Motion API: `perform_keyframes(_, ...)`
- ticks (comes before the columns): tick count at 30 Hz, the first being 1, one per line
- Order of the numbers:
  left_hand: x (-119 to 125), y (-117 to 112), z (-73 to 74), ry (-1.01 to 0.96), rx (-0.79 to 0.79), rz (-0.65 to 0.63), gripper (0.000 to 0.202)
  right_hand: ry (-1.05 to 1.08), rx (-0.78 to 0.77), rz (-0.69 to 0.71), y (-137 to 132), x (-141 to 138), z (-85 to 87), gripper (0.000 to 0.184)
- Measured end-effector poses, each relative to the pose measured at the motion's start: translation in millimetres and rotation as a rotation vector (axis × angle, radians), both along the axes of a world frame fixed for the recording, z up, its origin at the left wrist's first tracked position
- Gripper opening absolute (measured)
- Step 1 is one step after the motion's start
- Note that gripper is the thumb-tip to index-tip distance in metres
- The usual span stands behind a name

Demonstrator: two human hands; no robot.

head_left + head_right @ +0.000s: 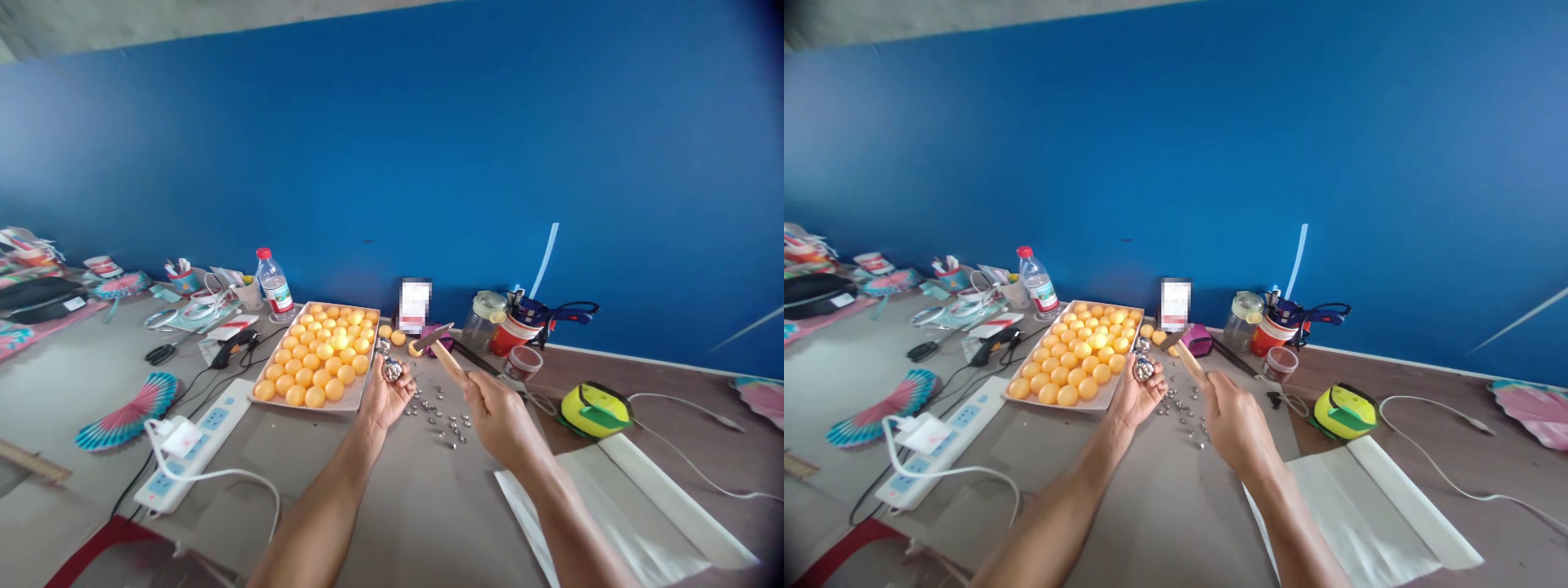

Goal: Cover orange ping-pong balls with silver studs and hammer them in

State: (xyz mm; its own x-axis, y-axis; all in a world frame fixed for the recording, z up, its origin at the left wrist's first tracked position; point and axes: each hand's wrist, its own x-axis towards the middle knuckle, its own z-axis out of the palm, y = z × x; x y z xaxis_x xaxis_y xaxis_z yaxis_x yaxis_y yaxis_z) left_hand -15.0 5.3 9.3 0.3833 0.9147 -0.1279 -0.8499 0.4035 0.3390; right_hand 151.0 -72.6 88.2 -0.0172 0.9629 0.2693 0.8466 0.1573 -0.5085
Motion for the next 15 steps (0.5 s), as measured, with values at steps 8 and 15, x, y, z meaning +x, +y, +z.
perform_keyframes(8, 0, 1, -1.9, -0.017, 0.004, -0.025, 0.040, -0.092, -0.138, 0.059, 5, -23, -20.5, 0.023)
perform_keyframes(15, 3, -2, 0.7, 0.060, 0.036, -0.032, 0.044, -0.003, -0.027, -0.005, 0, -13, -8.0, 0.021)
